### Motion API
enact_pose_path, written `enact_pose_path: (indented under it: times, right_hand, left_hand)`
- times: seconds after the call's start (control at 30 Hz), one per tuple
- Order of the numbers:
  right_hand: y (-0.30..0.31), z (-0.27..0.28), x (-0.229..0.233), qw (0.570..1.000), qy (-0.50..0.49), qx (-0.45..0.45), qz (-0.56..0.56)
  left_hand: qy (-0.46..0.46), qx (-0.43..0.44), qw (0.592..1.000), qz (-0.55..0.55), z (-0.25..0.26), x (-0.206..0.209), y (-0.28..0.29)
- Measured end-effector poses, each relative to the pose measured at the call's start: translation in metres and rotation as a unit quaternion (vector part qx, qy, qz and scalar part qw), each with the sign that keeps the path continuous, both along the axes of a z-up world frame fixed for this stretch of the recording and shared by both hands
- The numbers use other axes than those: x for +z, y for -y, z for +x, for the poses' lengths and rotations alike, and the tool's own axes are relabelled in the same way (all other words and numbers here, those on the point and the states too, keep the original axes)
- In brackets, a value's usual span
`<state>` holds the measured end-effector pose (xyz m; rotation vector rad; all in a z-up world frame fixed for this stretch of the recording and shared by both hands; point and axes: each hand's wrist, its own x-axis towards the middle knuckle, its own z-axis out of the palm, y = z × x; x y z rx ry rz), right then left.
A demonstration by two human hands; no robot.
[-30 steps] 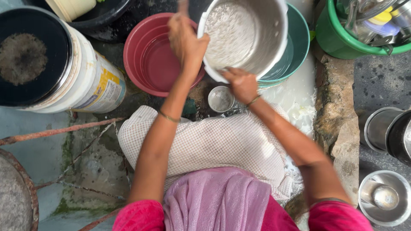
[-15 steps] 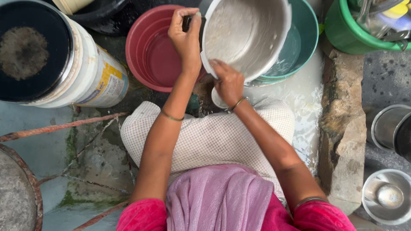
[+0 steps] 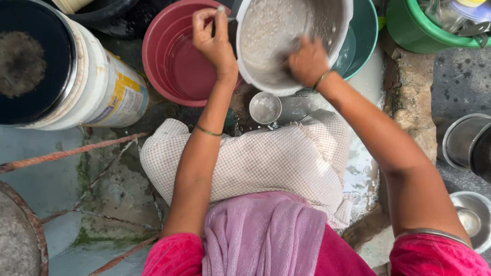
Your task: The person washes a metal pot by scrubbing its interior and exterior with a scouring pad and rinsing it with water from a bucket.
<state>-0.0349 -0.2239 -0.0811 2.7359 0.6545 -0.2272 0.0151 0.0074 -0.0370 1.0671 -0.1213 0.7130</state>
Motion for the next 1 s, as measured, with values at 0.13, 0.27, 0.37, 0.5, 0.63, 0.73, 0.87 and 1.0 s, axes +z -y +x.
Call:
enact_pose_path:
  times: [0.13,0.27,0.37,0.5,0.63,0.73,0.87,1.0]
  right_hand:
    - [-0.024,0.022,-0.027,0.97,0.144,-0.103,0.166]
    - [-0.067,0.029,-0.03,0.854,0.044,-0.078,0.512]
    - [-0.056,0.046,-0.027,0.825,0.107,-0.032,0.554]
    - [-0.002,0.051,-0.044,0.866,0.272,-0.089,0.41]
    - [-0.032,0.049,-0.067,0.907,0.101,-0.006,0.409]
    - [-0.046,0.069,-0.049,0.837,0.16,-0.011,0.523]
    - [-0.01,0.07,-0.004,0.907,0.17,-0.004,0.386]
    - [0.001,0.05,0.007,0.877,0.306,-0.09,0.36]
  left_hand:
    - [0.019,-0.02,1.0,0.005,0.003,-0.011,0.024]
    - [-0.004,0.032,0.993,0.112,0.003,0.001,0.026]
    - [-0.071,-0.092,0.981,0.158,0.001,0.011,0.016]
    - [-0.11,-0.124,0.967,0.192,-0.014,0.013,0.011]
    - [-0.092,-0.16,0.963,0.195,-0.013,0.021,0.021]
    - [-0.166,-0.182,0.937,0.246,-0.013,0.032,0.024]
    - [-0.134,-0.204,0.937,0.251,-0.004,0.035,0.013]
    - [-0.167,-0.21,0.946,0.182,0.0,0.025,-0.01]
